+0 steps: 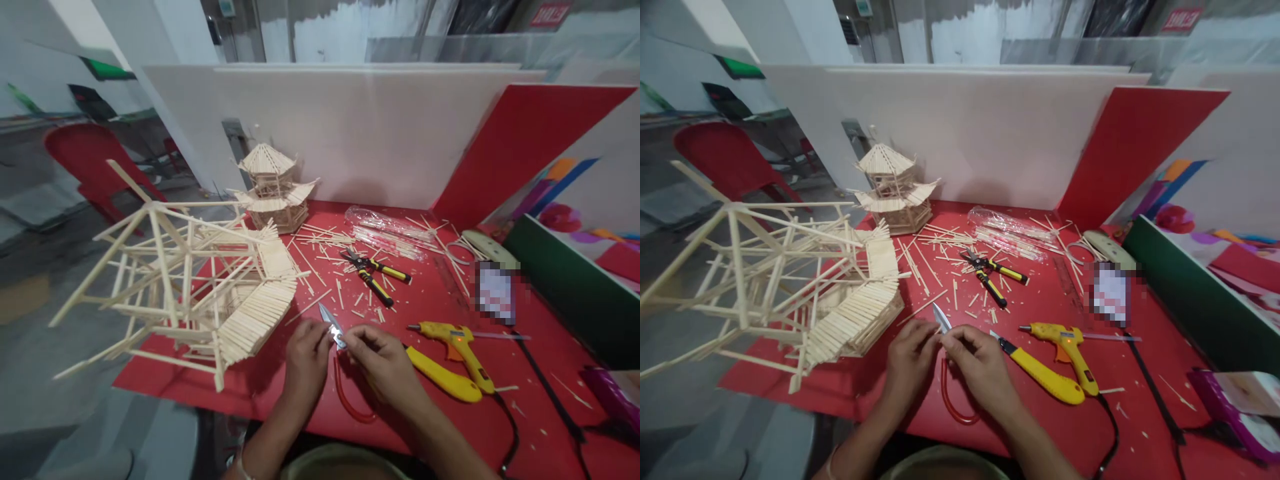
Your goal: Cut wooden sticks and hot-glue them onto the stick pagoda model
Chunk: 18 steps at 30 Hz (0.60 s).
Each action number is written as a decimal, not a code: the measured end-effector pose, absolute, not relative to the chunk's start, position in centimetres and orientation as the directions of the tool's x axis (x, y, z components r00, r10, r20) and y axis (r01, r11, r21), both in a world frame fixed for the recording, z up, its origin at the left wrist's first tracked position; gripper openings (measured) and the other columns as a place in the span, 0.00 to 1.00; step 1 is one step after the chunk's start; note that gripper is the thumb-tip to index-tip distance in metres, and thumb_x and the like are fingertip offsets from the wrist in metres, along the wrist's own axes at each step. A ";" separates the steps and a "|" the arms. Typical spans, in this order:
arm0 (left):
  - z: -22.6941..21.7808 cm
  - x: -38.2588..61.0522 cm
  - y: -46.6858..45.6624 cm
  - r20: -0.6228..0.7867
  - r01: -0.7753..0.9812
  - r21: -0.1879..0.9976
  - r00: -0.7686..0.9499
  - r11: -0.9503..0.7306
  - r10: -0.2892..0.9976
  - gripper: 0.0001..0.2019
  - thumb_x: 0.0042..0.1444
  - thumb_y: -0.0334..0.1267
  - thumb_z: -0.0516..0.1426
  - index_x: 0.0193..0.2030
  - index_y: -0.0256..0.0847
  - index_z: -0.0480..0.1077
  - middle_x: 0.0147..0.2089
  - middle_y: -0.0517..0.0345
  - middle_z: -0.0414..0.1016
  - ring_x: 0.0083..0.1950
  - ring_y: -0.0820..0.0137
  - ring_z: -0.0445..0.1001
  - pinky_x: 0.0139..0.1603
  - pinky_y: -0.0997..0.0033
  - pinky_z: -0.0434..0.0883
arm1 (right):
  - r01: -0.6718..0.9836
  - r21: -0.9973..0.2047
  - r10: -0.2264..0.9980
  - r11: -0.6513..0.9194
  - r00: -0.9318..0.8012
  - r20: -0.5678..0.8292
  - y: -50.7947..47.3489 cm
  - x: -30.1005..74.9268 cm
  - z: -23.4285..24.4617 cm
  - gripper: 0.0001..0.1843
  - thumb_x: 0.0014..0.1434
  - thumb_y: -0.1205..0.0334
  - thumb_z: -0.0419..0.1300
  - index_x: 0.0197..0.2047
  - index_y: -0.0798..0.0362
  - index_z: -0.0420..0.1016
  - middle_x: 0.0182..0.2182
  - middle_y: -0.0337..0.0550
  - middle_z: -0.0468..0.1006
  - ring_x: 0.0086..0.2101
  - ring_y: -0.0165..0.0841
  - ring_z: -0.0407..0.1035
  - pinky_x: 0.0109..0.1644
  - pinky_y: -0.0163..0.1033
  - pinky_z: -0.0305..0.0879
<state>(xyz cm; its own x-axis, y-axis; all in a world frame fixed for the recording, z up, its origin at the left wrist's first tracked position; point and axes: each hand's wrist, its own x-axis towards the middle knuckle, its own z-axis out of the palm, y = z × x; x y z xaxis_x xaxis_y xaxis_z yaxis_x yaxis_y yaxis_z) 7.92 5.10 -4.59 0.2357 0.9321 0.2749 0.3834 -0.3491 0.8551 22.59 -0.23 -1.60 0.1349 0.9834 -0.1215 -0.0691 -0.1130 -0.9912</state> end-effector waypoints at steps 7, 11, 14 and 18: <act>-2.4 8.4 5.3 0.031 0.169 0.983 0.236 -0.073 0.971 0.09 0.58 0.41 0.60 0.36 0.40 0.79 0.33 0.51 0.78 0.35 0.65 0.76 0.36 0.68 0.73 | 0.031 -1.000 0.975 0.000 0.220 0.007 0.4 23.9 -0.9 0.13 0.60 0.53 0.63 0.45 0.48 0.82 0.35 0.41 0.78 0.35 0.33 0.73 0.39 0.37 0.69; -1.1 7.4 3.8 -0.351 -0.037 0.920 0.364 0.390 0.863 0.18 0.52 0.53 0.65 0.36 0.37 0.76 0.19 0.62 0.71 0.16 0.76 0.64 0.18 0.77 0.61 | 0.342 -0.937 0.995 0.068 0.046 0.089 -0.2 23.6 -0.4 0.13 0.63 0.63 0.60 0.51 0.48 0.75 0.37 0.40 0.81 0.37 0.32 0.75 0.42 0.36 0.68; -1.1 7.1 3.6 -0.410 0.005 0.898 0.369 0.439 0.834 0.24 0.42 0.56 0.70 0.31 0.34 0.76 0.19 0.55 0.75 0.16 0.75 0.66 0.17 0.78 0.61 | 0.664 -0.695 0.960 0.274 -0.147 0.238 -0.9 23.3 0.1 0.10 0.66 0.66 0.56 0.48 0.49 0.74 0.37 0.42 0.81 0.37 0.34 0.74 0.41 0.36 0.65; -1.0 7.2 3.5 -0.468 0.046 0.859 0.475 0.510 0.745 0.24 0.42 0.56 0.70 0.24 0.32 0.76 0.17 0.50 0.75 0.14 0.77 0.65 0.15 0.80 0.60 | 0.802 -0.508 0.928 0.313 -0.144 0.343 -1.7 24.1 0.2 0.08 0.64 0.59 0.61 0.45 0.51 0.74 0.33 0.43 0.79 0.34 0.35 0.72 0.36 0.36 0.63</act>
